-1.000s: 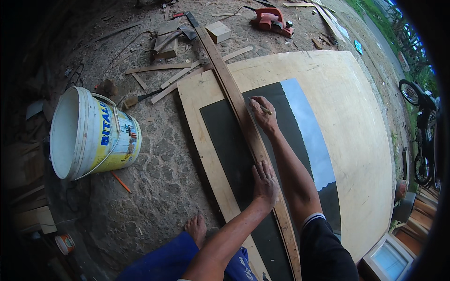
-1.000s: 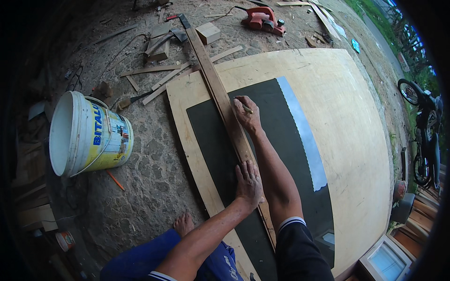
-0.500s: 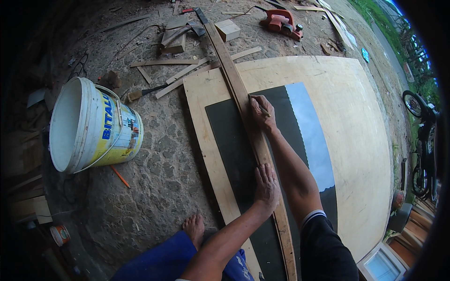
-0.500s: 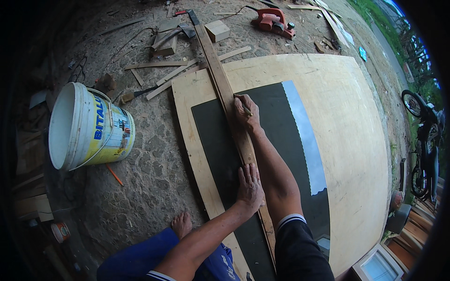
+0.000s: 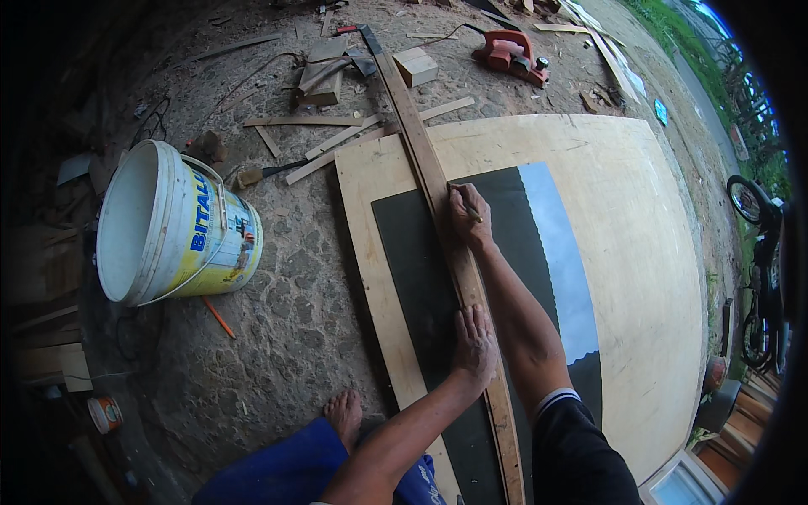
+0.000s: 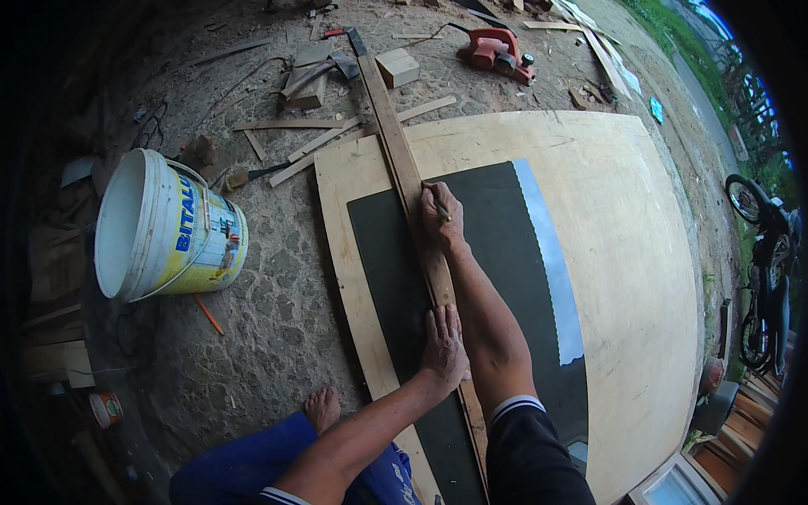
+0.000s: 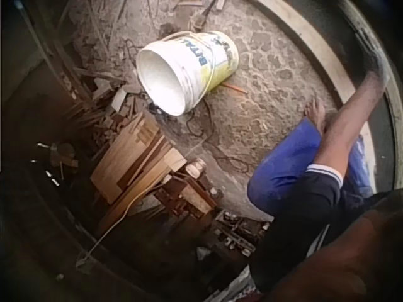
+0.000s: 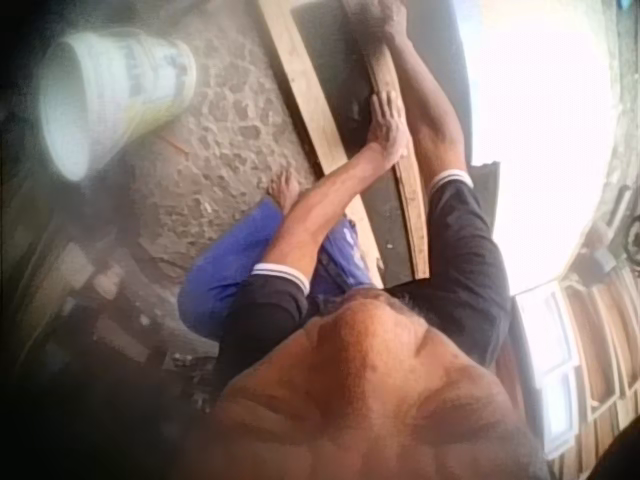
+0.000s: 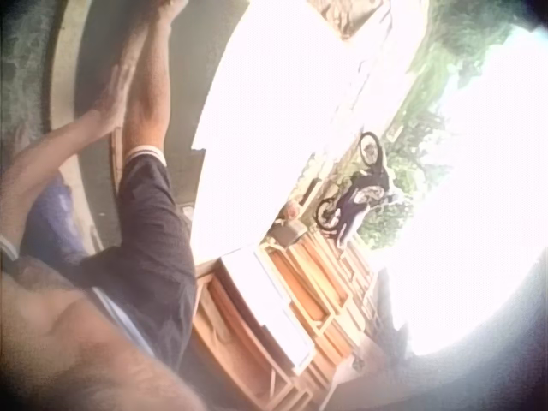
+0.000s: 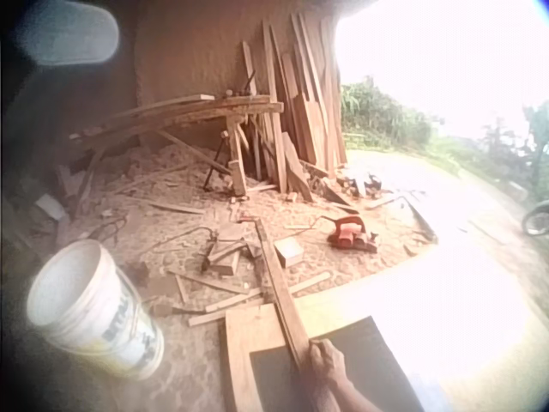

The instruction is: The person uses a pencil and a straight wooden guide to mark a line on a large dark sheet placed on plywood. They then lift the sheet, move it indoors, and later return to measure a wooden frame with a tape measure before measuring the dark sheet again.

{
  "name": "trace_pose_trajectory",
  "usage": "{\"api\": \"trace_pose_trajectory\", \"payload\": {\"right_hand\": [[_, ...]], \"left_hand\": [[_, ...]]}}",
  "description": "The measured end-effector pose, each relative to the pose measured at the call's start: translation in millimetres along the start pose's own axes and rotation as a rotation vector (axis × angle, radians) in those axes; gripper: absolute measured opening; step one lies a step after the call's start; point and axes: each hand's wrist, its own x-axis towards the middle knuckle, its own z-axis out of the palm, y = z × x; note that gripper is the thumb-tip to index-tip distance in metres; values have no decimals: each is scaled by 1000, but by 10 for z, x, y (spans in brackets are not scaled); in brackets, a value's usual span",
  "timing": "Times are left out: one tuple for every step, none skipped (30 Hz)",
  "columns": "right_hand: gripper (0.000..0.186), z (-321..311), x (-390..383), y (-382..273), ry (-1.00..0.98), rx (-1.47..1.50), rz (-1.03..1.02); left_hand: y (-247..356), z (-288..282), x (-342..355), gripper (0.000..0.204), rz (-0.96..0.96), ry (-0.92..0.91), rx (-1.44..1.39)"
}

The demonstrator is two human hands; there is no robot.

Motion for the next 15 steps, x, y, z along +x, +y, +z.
{"api": "trace_pose_trajectory", "payload": {"right_hand": [[24, 1, 14, -1, -11, 5, 3], [24, 0, 33, -2, -18, 7, 11], [23, -3, 60, -2, -27, 3, 37], [23, -6, 88, -3, -30, 1, 13], [23, -11, 121, -4, -37, -7, 5], [22, -14, 145, -5, -46, -15, -1], [22, -17, 169, -6, -65, -19, 17], [22, -18, 179, -7, -83, -23, 35], [22, -17, 184, -7, -92, -26, 59], [22, -15, 179, -7, -86, -39, 51], [23, -9, 160, -6, -73, -50, 51], [23, -4, 140, -4, -61, -60, 50], [23, 3, 115, -2, -47, -45, 41], [24, 8, 94, 0, -35, -28, 32], [24, 13, 80, 2, -30, -17, 39]], "left_hand": [[-4, -5, 3, 82, 8, -16, 5], [-8, -9, 4, 89, 13, -31, 0], [-10, -13, 8, 96, 26, -61, 4], [-12, -16, 11, 102, 32, -78, 15], [-13, -18, 18, 103, 31, -75, 12], [-13, -18, 19, 103, 24, -64, 15], [-12, -19, 19, 103, 26, -72, 16], [-10, -19, 16, 104, 20, -60, 21], [-12, -22, 20, 105, 23, -64, 25], [-13, -25, 23, 105, 32, -77, 28], [-16, -28, 23, 106, 28, -68, 22], [-21, -31, 22, 107, 29, -68, 14], [-25, -35, 22, 107, 28, -72, 9], [-30, -41, 25, 107, 26, -69, 6], [-34, -43, 20, 107, 26, -72, 7]]}}
